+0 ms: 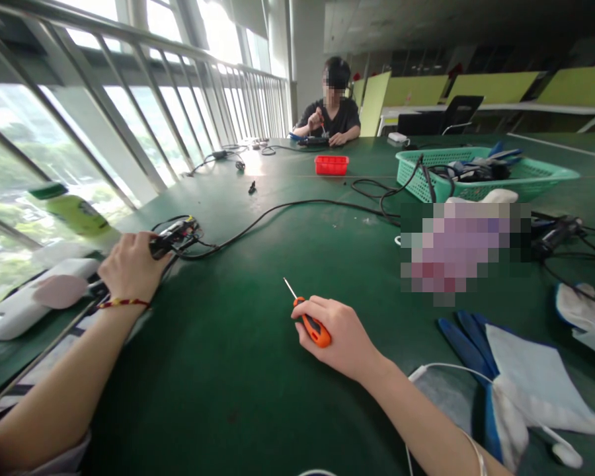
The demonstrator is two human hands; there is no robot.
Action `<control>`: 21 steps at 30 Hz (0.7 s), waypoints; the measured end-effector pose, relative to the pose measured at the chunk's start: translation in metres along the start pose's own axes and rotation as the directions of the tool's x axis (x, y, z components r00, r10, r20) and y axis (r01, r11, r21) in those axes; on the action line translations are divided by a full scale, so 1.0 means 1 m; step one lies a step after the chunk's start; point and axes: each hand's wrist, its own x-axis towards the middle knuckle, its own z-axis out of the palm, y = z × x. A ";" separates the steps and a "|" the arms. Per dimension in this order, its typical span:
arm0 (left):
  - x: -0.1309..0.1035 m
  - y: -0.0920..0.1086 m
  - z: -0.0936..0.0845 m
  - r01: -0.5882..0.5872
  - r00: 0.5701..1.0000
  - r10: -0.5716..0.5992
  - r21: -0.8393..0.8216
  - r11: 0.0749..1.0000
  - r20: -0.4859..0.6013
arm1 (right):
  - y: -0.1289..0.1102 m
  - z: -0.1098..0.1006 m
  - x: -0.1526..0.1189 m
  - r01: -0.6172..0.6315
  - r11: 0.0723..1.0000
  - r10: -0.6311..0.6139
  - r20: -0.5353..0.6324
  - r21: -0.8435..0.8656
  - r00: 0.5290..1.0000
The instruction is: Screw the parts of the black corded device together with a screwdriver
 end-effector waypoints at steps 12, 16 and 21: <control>0.000 0.003 0.001 -0.090 0.995 0.092 0.067 0.994 -0.029 | 0.002 0.001 -0.001 -0.006 1.000 0.007 0.013 -0.025 1.000; -0.001 0.003 0.001 -0.093 0.995 0.094 0.066 0.993 -0.016 | 0.001 0.000 0.000 -0.003 0.999 0.004 0.013 -0.038 1.000; -0.001 0.004 0.003 -0.034 0.996 0.040 0.074 0.997 -0.085 | 0.001 0.000 0.000 0.006 0.999 -0.006 0.002 -0.043 1.000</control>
